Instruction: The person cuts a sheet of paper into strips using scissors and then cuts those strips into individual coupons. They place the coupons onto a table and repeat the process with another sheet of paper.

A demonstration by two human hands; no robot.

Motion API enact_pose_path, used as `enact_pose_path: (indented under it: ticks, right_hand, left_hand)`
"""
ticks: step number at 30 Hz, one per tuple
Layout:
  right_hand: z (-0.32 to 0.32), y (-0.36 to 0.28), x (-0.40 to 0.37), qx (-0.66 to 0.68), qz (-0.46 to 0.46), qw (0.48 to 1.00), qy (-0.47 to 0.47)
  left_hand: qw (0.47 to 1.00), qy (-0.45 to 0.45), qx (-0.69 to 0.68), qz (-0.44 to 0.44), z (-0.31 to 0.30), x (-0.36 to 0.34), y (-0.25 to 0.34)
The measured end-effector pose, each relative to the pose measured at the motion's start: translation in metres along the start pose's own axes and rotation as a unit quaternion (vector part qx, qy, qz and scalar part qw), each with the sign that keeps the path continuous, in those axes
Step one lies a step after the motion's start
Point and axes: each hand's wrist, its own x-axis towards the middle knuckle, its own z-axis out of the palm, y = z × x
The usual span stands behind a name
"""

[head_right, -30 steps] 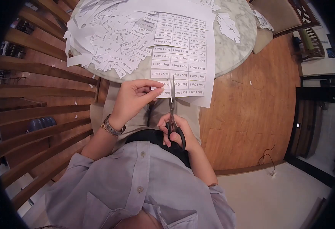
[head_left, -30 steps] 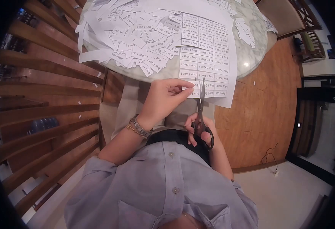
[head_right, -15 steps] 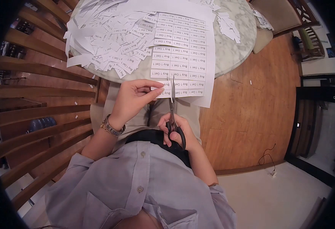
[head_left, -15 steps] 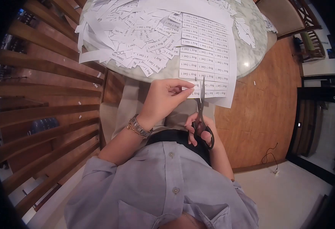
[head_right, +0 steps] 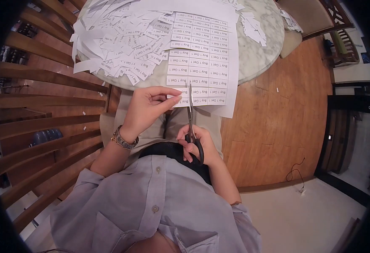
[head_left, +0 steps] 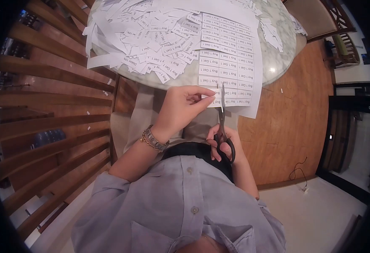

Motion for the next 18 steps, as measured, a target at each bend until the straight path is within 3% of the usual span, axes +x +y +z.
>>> enact_pose_path:
  ticks: [18]
  right_hand:
    - [0.0018, -0.0032, -0.0011, -0.033, 0.019, 0.999, 0.035]
  left_hand:
    - [1.000, 0.004, 0.014, -0.002, -0.0003, -0.0001, 0.0013]
